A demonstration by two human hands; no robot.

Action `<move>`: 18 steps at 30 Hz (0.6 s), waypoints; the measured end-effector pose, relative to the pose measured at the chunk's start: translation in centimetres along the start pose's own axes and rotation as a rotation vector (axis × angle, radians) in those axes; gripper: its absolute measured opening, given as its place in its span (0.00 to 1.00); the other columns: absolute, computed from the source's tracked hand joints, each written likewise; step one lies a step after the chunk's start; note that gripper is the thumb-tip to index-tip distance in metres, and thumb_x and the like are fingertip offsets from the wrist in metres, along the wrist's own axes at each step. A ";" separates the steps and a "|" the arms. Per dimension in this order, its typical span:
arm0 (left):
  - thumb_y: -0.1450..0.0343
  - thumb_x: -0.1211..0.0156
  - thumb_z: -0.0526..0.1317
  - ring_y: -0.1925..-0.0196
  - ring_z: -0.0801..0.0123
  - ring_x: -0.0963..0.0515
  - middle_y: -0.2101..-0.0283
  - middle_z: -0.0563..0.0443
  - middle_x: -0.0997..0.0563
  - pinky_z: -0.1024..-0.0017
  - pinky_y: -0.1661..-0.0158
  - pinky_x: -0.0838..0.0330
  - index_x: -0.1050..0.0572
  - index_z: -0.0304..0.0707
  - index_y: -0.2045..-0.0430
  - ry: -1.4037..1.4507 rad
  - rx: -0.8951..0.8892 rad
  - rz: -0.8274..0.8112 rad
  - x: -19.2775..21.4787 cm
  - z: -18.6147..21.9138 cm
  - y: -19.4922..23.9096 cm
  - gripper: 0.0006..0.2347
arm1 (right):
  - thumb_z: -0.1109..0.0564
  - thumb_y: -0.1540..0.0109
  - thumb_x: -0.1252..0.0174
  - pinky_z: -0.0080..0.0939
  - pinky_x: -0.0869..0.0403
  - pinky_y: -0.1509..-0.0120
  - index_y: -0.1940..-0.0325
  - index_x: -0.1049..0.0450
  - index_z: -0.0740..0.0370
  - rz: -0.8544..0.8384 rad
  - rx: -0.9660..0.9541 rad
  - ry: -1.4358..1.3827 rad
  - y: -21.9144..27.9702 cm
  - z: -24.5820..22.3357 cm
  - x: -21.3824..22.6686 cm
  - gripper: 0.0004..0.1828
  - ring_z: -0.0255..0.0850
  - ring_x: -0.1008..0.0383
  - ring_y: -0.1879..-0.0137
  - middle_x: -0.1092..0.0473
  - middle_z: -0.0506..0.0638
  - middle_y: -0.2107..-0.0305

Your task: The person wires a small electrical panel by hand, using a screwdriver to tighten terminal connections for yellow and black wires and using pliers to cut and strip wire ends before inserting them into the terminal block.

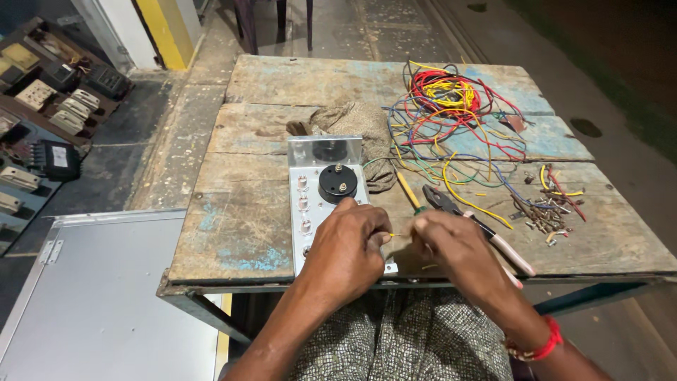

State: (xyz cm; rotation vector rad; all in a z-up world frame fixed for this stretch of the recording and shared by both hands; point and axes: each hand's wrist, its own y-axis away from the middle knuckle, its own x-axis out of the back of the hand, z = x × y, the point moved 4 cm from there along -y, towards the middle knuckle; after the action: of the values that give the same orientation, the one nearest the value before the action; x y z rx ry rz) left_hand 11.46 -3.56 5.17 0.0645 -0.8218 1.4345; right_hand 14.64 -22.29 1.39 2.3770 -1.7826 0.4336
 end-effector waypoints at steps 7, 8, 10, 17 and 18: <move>0.40 0.43 0.25 0.66 0.51 0.25 0.73 0.42 0.19 0.57 0.61 0.30 0.23 0.33 0.77 -0.029 0.032 -0.022 0.0 0.1 0.0 0.05 | 0.56 0.47 0.34 0.48 0.28 0.54 0.55 0.23 0.61 0.133 0.938 0.938 3.1 -7.1 -1.4 0.17 0.48 0.27 0.59 0.28 0.51 0.64; 0.40 0.43 0.25 0.66 0.51 0.25 0.72 0.42 0.19 0.57 0.61 0.30 0.23 0.33 0.77 -0.030 0.034 -0.019 0.0 0.1 -0.1 0.05 | 0.58 0.48 0.34 0.48 0.28 0.54 0.56 0.23 0.60 0.142 0.996 0.966 3.1 -7.1 -1.6 0.17 0.48 0.27 0.59 0.28 0.50 0.64; 0.40 0.43 0.25 0.65 0.51 0.25 0.72 0.42 0.19 0.57 0.61 0.30 0.23 0.32 0.78 -0.026 0.035 -0.004 0.0 0.2 0.0 0.04 | 0.59 0.47 0.36 0.47 0.29 0.55 0.57 0.24 0.62 0.150 0.883 0.889 2.7 -6.0 -1.7 0.14 0.48 0.28 0.60 0.29 0.50 0.67; 0.40 0.44 0.25 0.66 0.50 0.26 0.72 0.42 0.17 0.56 0.62 0.31 0.21 0.32 0.77 -0.073 0.030 -0.046 -0.1 0.4 -0.2 0.06 | 0.54 0.28 0.44 0.42 0.36 0.62 0.65 0.29 0.73 -0.141 -0.065 -0.133 0.3 1.5 -1.3 0.18 0.40 0.37 0.67 0.36 0.53 0.74; 0.40 0.44 0.25 0.67 0.50 0.26 0.71 0.42 0.17 0.56 0.61 0.31 0.21 0.32 0.76 -0.099 0.038 -0.067 -0.1 0.4 -0.3 0.06 | 0.52 0.32 0.44 0.43 0.32 0.61 0.63 0.27 0.71 -0.054 -0.089 -0.041 0.5 1.4 -0.4 0.16 0.40 0.31 0.66 0.32 0.51 0.73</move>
State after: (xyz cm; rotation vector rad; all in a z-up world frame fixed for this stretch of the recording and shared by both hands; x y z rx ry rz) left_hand 11.56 -3.94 5.53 0.1914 -0.8661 1.3924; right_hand 14.32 -22.48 -0.13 2.3828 -1.7119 0.2955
